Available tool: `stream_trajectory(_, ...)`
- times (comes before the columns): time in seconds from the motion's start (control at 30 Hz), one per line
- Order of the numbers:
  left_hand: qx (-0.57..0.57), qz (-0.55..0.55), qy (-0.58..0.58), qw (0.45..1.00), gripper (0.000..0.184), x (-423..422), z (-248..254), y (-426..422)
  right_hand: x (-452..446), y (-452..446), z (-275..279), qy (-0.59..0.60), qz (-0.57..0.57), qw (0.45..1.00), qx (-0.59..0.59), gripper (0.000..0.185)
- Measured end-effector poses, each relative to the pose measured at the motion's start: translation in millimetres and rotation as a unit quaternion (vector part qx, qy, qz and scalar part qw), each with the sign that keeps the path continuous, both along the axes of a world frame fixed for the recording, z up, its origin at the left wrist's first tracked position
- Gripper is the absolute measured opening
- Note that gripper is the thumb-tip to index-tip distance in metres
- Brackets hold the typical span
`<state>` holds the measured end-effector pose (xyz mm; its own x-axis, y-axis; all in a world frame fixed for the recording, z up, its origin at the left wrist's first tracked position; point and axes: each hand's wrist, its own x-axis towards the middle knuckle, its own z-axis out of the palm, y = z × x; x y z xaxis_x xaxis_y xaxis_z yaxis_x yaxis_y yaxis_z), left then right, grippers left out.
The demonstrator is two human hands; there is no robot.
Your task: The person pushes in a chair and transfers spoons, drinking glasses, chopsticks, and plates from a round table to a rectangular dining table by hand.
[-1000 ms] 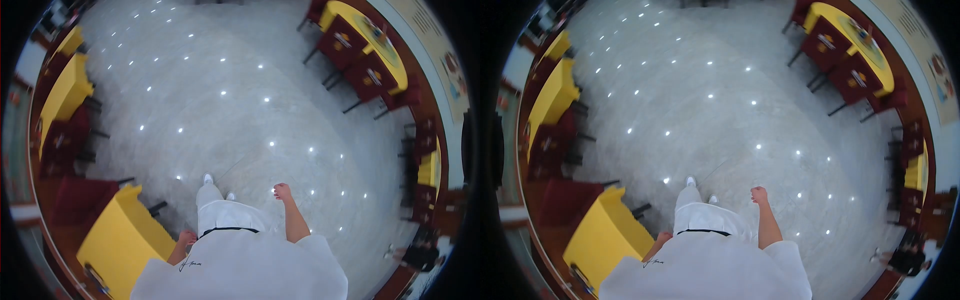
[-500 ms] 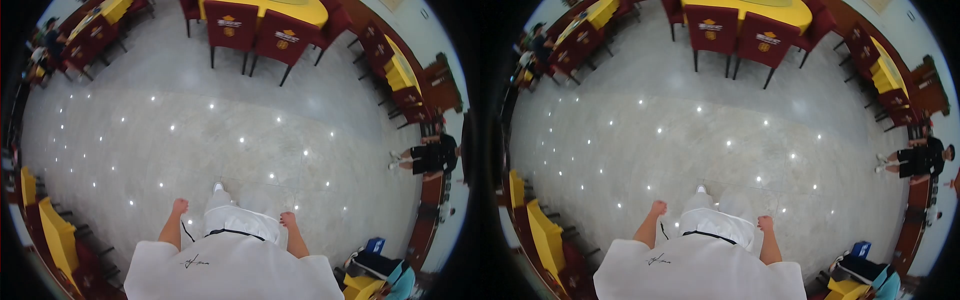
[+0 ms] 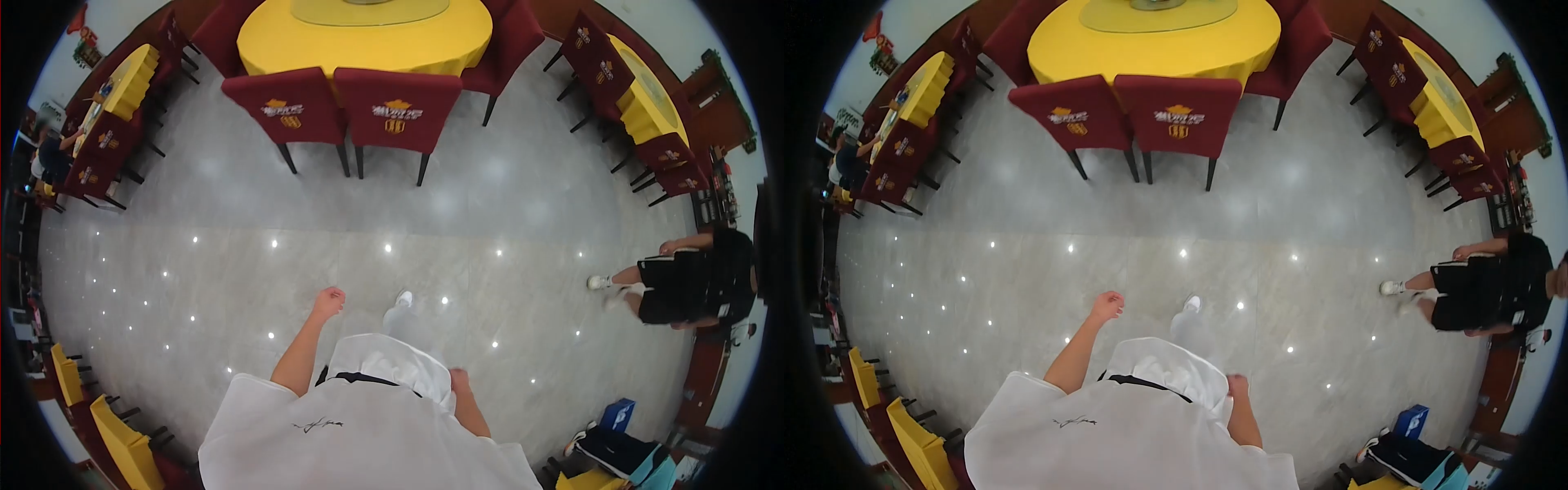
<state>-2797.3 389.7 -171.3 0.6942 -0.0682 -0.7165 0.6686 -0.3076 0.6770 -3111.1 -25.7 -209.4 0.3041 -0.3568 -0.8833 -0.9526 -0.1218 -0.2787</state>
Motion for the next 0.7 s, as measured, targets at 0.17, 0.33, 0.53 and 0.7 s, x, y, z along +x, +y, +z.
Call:
stream_trajectory(0.17, 0.001, -0.043, -0.047, 0.998, 0.018, 112, 43, -118, 251, -90, 55, -0.116, -0.042, 0.992, -0.002, 0.025)
stream_trajectory(0.33, -0.013, -0.132, -0.159, 0.978, 0.022, 249, 40, -233, 453, -173, 70, -0.161, -0.034, 0.986, 0.004, 0.026)
stream_trajectory(0.53, -0.102, -0.264, -0.199, 0.938, 0.023, 423, 107, -378, 602, -256, 89, -0.133, -0.010, 0.991, -0.031, 0.025)
stream_trajectory(0.7, -0.172, -0.306, -0.261, 0.899, 0.025, 562, 205, -459, 708, -322, 128, -0.164, -0.045, 0.984, -0.058, 0.026)
